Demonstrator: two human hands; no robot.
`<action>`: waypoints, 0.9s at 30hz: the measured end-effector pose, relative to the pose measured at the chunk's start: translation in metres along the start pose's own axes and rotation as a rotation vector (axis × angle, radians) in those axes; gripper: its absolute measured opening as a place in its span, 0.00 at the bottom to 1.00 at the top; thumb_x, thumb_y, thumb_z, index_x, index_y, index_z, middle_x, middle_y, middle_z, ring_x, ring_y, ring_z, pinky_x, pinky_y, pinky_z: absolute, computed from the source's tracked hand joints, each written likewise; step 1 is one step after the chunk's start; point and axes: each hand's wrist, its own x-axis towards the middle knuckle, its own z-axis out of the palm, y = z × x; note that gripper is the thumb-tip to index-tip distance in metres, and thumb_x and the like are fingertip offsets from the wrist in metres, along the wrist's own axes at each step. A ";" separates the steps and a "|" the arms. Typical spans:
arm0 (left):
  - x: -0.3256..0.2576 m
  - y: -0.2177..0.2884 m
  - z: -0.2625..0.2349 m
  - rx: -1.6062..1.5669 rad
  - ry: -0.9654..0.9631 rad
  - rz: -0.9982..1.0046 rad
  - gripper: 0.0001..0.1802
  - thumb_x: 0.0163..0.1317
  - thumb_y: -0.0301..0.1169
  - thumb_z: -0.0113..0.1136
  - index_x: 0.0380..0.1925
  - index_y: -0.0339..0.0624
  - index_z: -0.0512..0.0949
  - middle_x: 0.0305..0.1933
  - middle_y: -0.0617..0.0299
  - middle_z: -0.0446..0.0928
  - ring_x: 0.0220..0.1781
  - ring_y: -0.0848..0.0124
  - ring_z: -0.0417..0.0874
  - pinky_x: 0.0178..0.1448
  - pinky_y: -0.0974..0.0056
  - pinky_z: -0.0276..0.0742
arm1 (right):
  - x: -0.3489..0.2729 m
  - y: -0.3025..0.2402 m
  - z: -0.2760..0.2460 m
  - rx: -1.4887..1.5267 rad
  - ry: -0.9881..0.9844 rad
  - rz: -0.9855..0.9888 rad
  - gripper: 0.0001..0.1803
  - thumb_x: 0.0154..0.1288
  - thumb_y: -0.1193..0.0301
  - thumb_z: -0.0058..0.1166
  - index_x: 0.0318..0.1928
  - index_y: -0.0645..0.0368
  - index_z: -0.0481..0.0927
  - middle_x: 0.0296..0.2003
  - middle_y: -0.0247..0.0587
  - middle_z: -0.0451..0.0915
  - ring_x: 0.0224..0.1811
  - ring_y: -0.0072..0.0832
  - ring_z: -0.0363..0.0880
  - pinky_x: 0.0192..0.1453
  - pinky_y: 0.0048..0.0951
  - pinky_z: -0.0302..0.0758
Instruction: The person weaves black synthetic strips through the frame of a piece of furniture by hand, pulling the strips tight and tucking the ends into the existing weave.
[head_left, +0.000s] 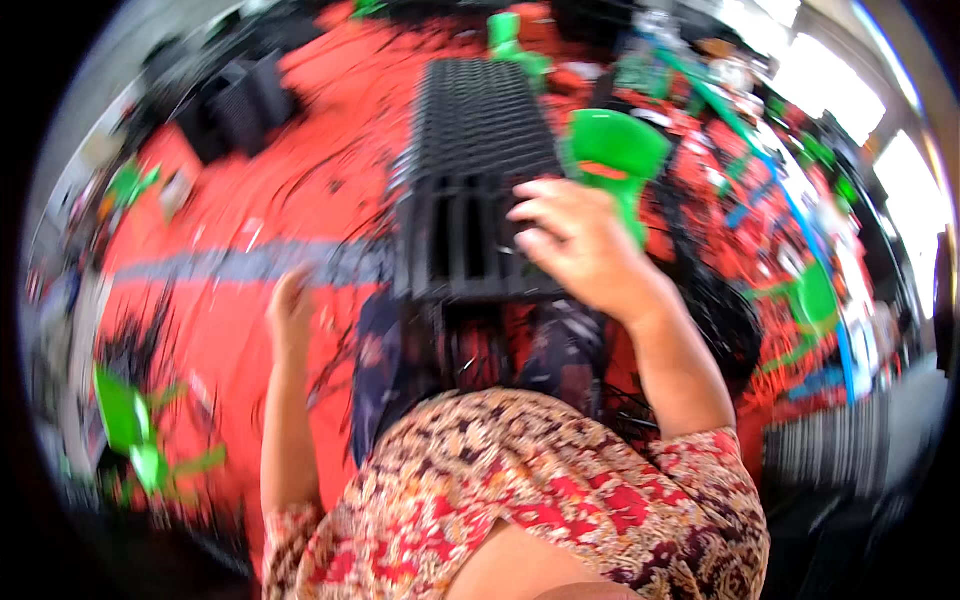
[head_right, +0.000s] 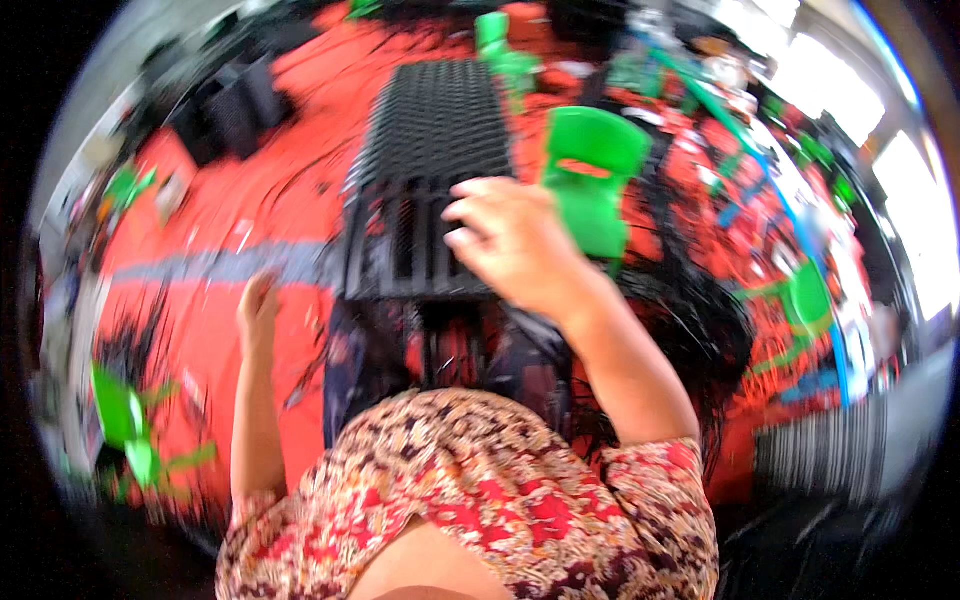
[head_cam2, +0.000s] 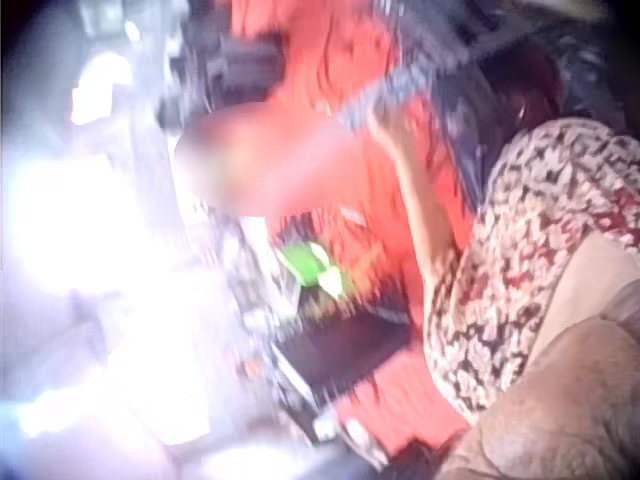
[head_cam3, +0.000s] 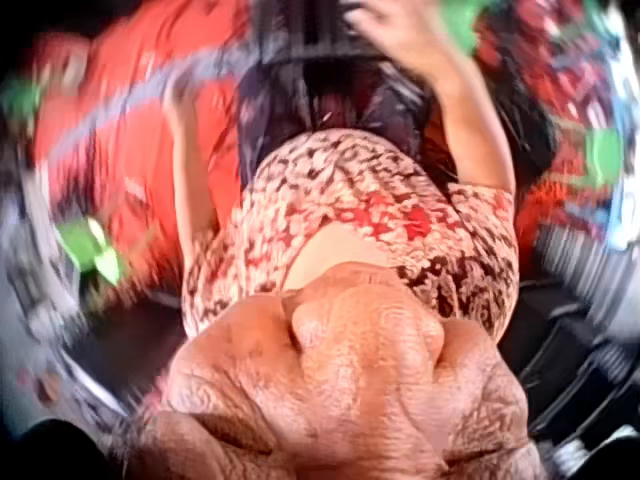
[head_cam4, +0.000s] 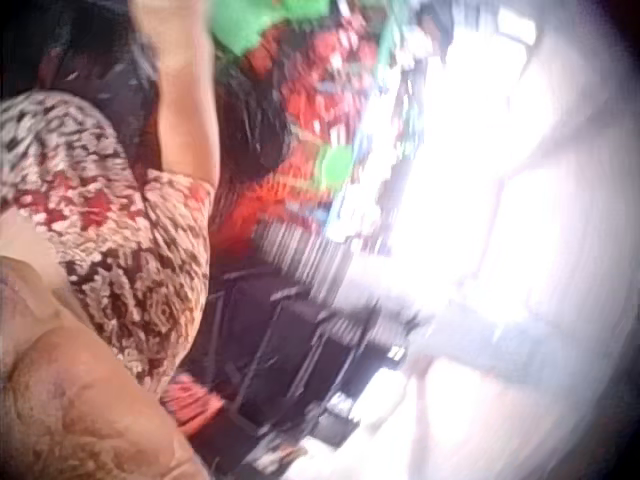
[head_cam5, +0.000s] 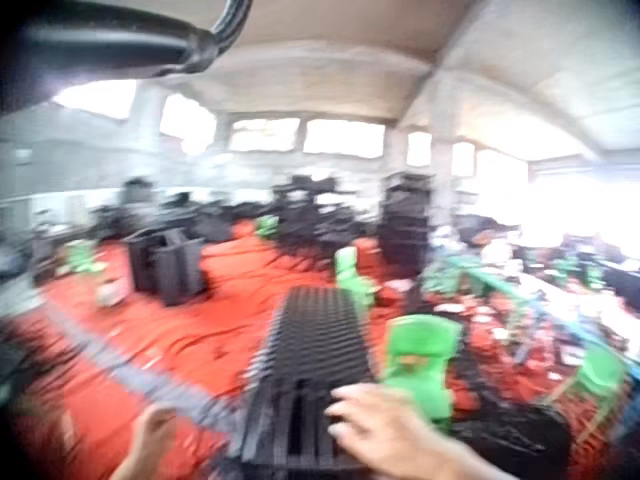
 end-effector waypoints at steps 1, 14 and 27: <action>0.002 0.035 0.022 -0.097 -0.040 0.062 0.16 0.60 0.20 0.52 0.48 0.39 0.77 0.41 0.64 0.75 0.30 0.78 0.73 0.34 0.73 0.72 | -0.001 0.000 -0.001 -0.012 -0.011 -0.007 0.11 0.55 0.68 0.58 0.37 0.60 0.79 0.45 0.50 0.79 0.48 0.45 0.76 0.53 0.41 0.71; 0.048 0.157 0.105 0.274 0.038 0.349 0.12 0.53 0.26 0.62 0.39 0.40 0.77 0.30 0.58 0.75 0.24 0.64 0.76 0.30 0.65 0.74 | -0.005 -0.019 -0.011 0.145 0.079 0.219 0.11 0.60 0.70 0.56 0.43 0.59 0.79 0.50 0.45 0.77 0.56 0.40 0.73 0.62 0.37 0.64; 0.031 0.023 0.042 0.873 -0.067 0.413 0.08 0.57 0.30 0.55 0.21 0.42 0.70 0.24 0.56 0.72 0.25 0.54 0.75 0.26 0.54 0.71 | -0.065 0.018 -0.011 0.384 0.395 0.517 0.16 0.61 0.78 0.55 0.50 0.65 0.75 0.49 0.43 0.77 0.53 0.27 0.74 0.59 0.26 0.66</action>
